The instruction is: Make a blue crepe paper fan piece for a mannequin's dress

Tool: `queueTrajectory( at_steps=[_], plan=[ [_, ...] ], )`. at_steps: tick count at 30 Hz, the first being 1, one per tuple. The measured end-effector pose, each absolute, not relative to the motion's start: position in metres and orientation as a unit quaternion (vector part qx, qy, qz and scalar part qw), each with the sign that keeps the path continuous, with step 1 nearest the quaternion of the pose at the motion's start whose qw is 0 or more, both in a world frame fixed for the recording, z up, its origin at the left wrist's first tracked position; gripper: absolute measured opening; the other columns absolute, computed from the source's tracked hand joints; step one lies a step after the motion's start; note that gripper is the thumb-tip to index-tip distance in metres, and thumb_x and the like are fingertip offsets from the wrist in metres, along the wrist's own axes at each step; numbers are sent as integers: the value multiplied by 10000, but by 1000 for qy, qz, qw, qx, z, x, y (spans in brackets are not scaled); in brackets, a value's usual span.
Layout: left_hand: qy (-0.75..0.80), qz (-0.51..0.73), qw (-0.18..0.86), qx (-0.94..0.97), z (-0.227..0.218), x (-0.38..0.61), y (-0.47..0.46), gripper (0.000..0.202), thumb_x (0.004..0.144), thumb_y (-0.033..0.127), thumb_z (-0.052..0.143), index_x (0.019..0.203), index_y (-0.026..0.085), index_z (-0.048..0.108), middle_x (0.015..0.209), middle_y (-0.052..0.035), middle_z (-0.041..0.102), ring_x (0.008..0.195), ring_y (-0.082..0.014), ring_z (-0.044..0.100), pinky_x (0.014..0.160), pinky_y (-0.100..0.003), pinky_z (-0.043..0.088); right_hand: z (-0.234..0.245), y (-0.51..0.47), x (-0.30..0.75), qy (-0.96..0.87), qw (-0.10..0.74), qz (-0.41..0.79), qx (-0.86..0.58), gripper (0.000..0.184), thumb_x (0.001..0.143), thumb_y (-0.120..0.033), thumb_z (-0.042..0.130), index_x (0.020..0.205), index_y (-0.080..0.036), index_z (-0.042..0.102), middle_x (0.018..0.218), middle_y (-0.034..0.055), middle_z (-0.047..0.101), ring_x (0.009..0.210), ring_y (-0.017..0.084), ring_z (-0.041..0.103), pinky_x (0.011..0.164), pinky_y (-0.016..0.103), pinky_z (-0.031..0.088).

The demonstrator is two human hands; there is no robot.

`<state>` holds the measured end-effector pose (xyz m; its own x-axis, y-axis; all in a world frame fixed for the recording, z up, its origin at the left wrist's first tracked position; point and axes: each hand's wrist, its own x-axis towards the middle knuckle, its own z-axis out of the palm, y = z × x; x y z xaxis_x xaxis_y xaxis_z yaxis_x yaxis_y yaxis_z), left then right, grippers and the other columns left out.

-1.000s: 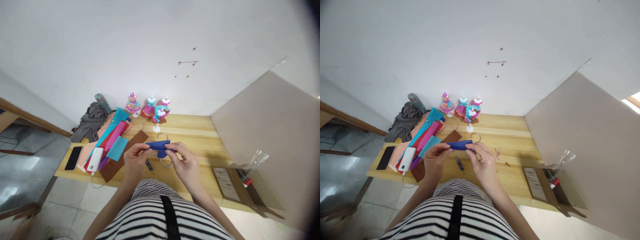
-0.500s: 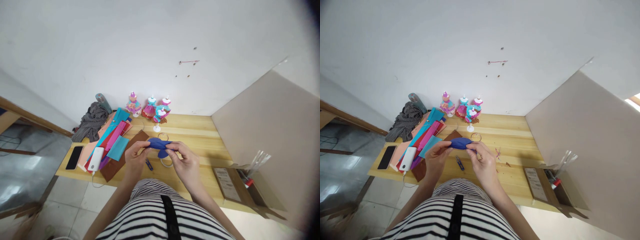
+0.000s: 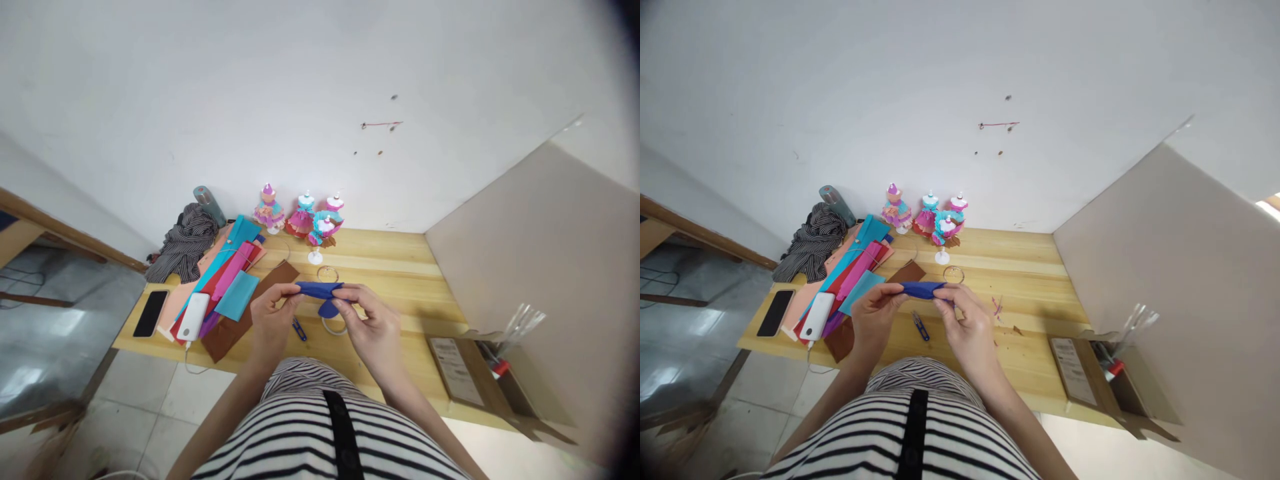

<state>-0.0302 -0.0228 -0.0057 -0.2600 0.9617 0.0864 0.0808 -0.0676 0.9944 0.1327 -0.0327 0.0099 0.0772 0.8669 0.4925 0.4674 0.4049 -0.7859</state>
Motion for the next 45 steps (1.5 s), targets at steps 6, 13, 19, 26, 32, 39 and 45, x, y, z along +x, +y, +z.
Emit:
queueTrajectory(
  at_steps=[6,13,19,26,32,39,45],
  plan=[
    [572,562,405,439,-3,-27,-23,75,688,213,744,744,168,722,695,-12,723,668,-146,673,685,-251,540,5,-33,133,-642,526,212,-516,88,866,-165,614,869,-219,683,837,38,725,753,180,683,699,311,557],
    [538,600,377,456,3,-26,-26,53,674,201,746,711,172,721,712,-24,736,702,-161,695,712,-270,574,2,-33,134,-594,566,242,-517,35,826,-184,675,806,-213,678,843,47,692,801,189,653,727,329,527],
    [509,623,358,474,3,-28,-28,32,682,171,748,702,172,723,716,-21,730,713,-153,688,714,-267,579,4,-35,134,-583,582,263,-501,52,819,-175,680,798,-222,673,825,34,672,792,181,633,718,318,511],
    [492,630,347,490,-2,-30,-28,66,716,133,744,750,187,727,750,-4,728,739,-135,677,731,-248,566,6,-35,135,-608,586,251,-474,141,833,-131,661,911,-244,693,779,11,640,708,161,592,637,298,484],
    [490,624,349,499,-6,-31,-29,123,745,152,743,856,206,750,800,-7,733,747,-128,672,722,-234,556,10,-35,135,-652,559,205,-469,223,860,-112,633,1021,-249,705,874,34,668,764,168,624,666,302,504],
    [497,590,320,550,-3,-32,-26,125,782,185,715,898,198,758,843,-41,741,784,-160,686,742,-273,558,7,-33,134,-675,538,158,-480,174,876,-111,612,980,-229,686,876,51,679,799,186,646,699,326,536],
    [500,580,269,584,-6,-31,-27,103,814,165,672,876,210,741,840,-27,732,798,-150,685,751,-261,549,7,-32,132,-686,516,136,-494,130,893,-115,577,927,-213,655,837,56,664,774,188,641,685,328,536]
  ],
)
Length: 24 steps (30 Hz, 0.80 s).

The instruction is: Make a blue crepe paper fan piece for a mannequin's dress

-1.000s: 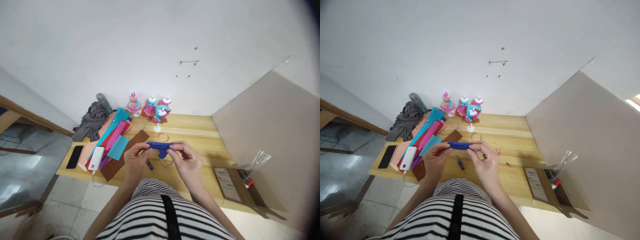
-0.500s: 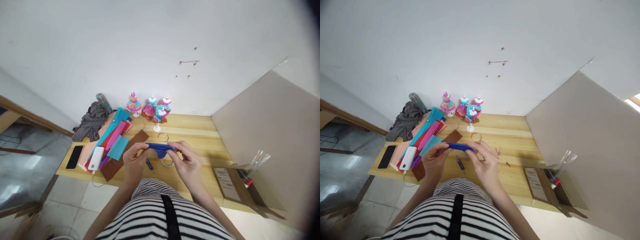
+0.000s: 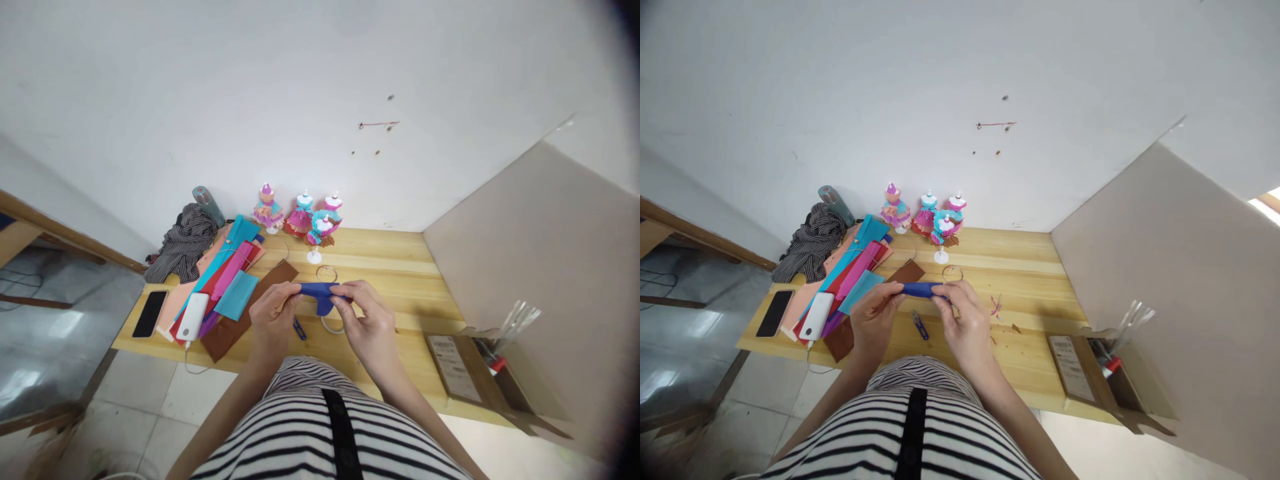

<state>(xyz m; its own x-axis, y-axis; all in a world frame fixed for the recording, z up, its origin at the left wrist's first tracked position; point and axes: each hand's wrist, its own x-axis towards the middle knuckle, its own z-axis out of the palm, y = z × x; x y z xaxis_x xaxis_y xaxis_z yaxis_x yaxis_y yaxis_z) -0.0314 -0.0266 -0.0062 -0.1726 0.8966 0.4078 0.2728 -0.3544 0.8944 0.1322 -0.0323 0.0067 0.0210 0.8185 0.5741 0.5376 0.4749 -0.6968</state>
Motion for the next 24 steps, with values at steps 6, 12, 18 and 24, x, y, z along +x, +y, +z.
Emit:
queueTrajectory(
  at_steps=[6,12,18,24],
  plan=[
    [521,567,268,579,-9,-32,-26,74,796,164,672,823,210,723,801,-13,729,769,-147,680,746,-257,539,4,-30,132,-689,487,148,-516,102,907,-157,549,898,-213,634,816,55,662,758,199,637,657,323,522],
    [577,548,372,478,-7,-24,-27,40,752,201,683,783,186,703,663,13,707,607,-132,664,622,-235,526,0,-31,130,-658,455,192,-569,105,913,-227,522,885,-201,620,767,47,686,645,184,636,600,295,496],
    [548,583,446,400,0,-18,-24,56,690,203,701,724,164,682,626,10,709,567,-143,689,597,-242,553,-5,-31,130,-593,485,294,-572,131,883,-296,566,859,-183,628,688,34,694,585,176,646,544,274,486],
    [536,610,399,426,4,-23,-25,64,648,183,746,705,170,720,672,-11,733,646,-142,690,654,-245,572,-5,-32,132,-578,546,294,-531,67,830,-254,647,827,-188,660,737,32,683,649,164,634,606,287,515]
  ],
)
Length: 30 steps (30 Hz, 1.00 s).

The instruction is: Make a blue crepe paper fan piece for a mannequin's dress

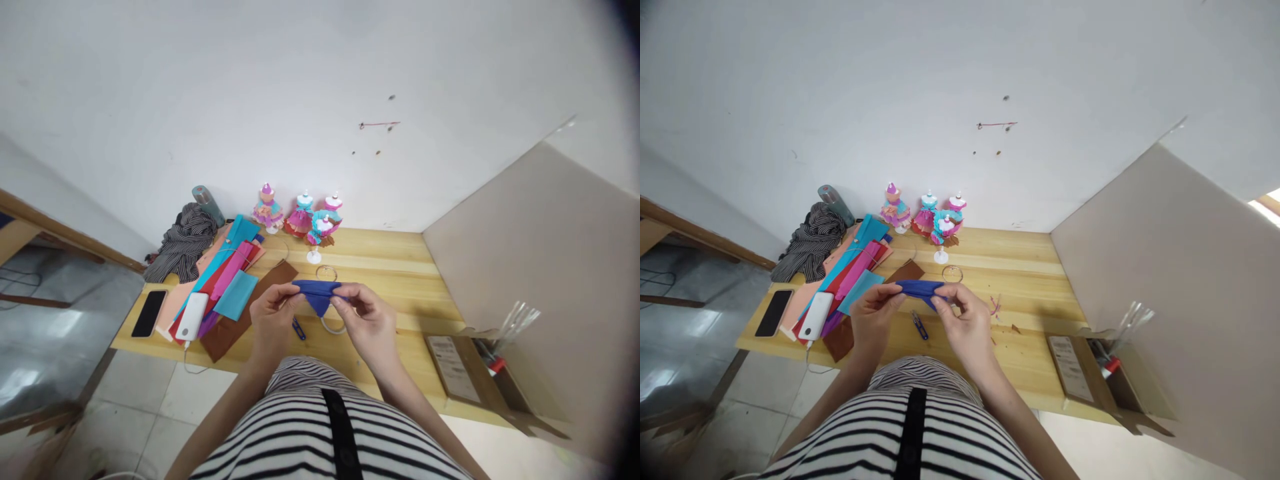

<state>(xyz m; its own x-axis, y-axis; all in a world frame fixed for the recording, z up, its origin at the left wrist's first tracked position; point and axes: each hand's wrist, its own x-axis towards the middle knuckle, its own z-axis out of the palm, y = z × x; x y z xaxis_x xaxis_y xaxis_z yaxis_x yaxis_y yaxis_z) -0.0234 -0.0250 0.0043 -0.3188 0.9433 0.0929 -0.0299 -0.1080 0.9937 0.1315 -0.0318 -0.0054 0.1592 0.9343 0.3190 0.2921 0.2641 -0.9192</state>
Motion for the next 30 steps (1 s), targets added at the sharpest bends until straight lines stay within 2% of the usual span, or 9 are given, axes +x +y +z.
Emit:
queueTrajectory(
  at_steps=[3,5,11,17,23,27,30],
  plan=[
    [517,617,384,452,6,-27,-27,59,653,176,754,707,176,731,736,-29,753,754,-168,715,746,-279,586,-1,-34,134,-599,555,283,-503,35,829,-221,649,805,-197,656,827,52,677,774,186,645,690,319,522],
    [510,617,376,466,6,-29,-28,56,660,171,758,711,182,737,757,-33,758,803,-177,721,782,-286,585,2,-36,135,-608,557,278,-493,37,830,-204,646,793,-203,648,827,49,664,784,187,636,693,322,513],
    [504,616,355,491,6,-30,-31,48,675,182,762,721,183,749,746,-37,758,754,-178,721,762,-294,594,6,-40,135,-610,570,278,-475,75,830,-154,631,780,-211,630,781,23,650,745,169,622,662,293,495],
    [501,618,341,500,7,-30,-34,47,687,189,768,733,186,756,786,-50,763,791,-192,720,785,-314,594,8,-41,133,-603,581,276,-472,80,832,-166,631,768,-211,617,772,31,628,743,173,607,655,309,495],
    [475,636,335,507,10,-32,-35,79,683,153,773,744,200,755,782,-35,757,770,-168,711,734,-270,589,5,-42,132,-592,597,272,-468,75,827,-153,645,790,-216,626,779,28,630,770,175,613,688,320,506],
    [478,631,334,512,8,-34,-35,64,695,169,774,751,193,753,784,-41,750,770,-177,709,729,-288,594,7,-41,133,-599,589,268,-471,56,848,-175,639,876,-221,654,803,39,647,750,175,618,666,318,519],
    [473,626,321,530,6,-37,-34,67,722,170,762,782,199,754,813,-43,754,791,-178,710,759,-300,594,11,-39,135,-636,568,246,-461,168,867,-153,619,990,-242,692,854,46,660,778,183,625,676,328,520]
  ],
)
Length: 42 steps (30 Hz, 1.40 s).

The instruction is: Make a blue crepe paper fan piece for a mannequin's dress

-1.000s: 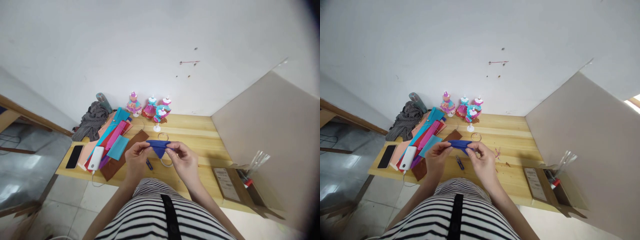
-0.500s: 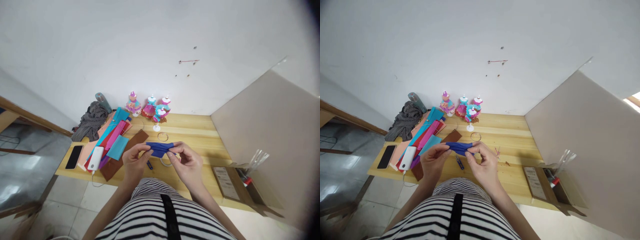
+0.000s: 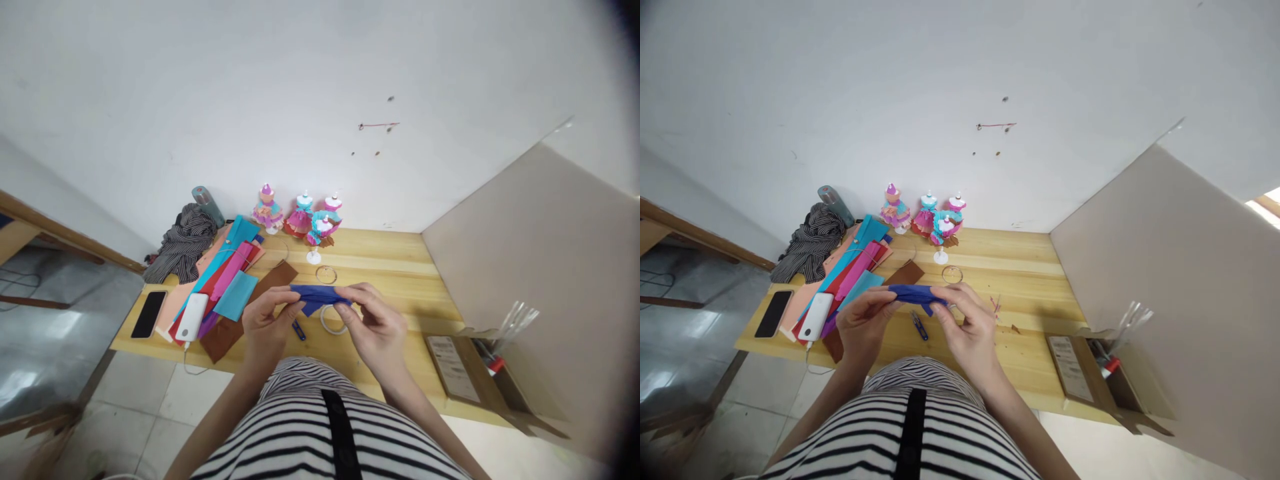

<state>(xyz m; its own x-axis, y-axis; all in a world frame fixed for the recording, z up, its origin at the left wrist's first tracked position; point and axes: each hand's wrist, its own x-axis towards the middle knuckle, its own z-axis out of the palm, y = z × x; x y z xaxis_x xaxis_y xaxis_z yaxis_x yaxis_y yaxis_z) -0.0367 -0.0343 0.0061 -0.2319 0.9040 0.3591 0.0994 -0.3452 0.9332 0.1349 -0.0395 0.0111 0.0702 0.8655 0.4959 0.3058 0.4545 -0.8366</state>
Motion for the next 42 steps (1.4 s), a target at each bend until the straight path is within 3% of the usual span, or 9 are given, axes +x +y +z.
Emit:
queueTrajectory(
  at_steps=[5,12,27,36,42],
  plan=[
    [454,611,266,591,8,-39,-31,105,780,161,721,857,222,760,886,-43,765,822,-168,717,762,-287,597,17,-38,134,-667,557,192,-457,250,876,-109,593,1040,-258,708,894,51,673,796,183,638,673,322,522],
    [459,597,198,627,11,-39,-27,146,786,183,723,912,240,772,896,-43,776,847,-184,730,789,-302,606,16,-37,132,-682,536,137,-479,173,890,-138,579,967,-244,692,870,58,682,779,193,650,677,338,543],
    [508,586,180,605,0,-32,-28,127,805,153,686,887,228,748,857,-21,767,860,-178,720,836,-319,583,14,-35,127,-691,521,97,-491,148,895,-104,573,939,-225,646,861,54,675,795,194,655,699,340,549],
    [528,592,248,556,-2,-27,-29,64,778,168,688,811,200,732,788,-15,748,735,-151,695,718,-260,562,7,-36,127,-673,496,123,-535,85,909,-173,553,902,-209,630,816,40,704,694,175,656,639,297,530],
    [568,576,360,465,0,-26,-29,67,728,211,732,783,175,728,732,-13,739,678,-145,684,675,-248,563,4,-38,127,-613,494,233,-572,79,894,-249,568,884,-202,631,709,14,695,620,170,653,600,290,508]
  ],
)
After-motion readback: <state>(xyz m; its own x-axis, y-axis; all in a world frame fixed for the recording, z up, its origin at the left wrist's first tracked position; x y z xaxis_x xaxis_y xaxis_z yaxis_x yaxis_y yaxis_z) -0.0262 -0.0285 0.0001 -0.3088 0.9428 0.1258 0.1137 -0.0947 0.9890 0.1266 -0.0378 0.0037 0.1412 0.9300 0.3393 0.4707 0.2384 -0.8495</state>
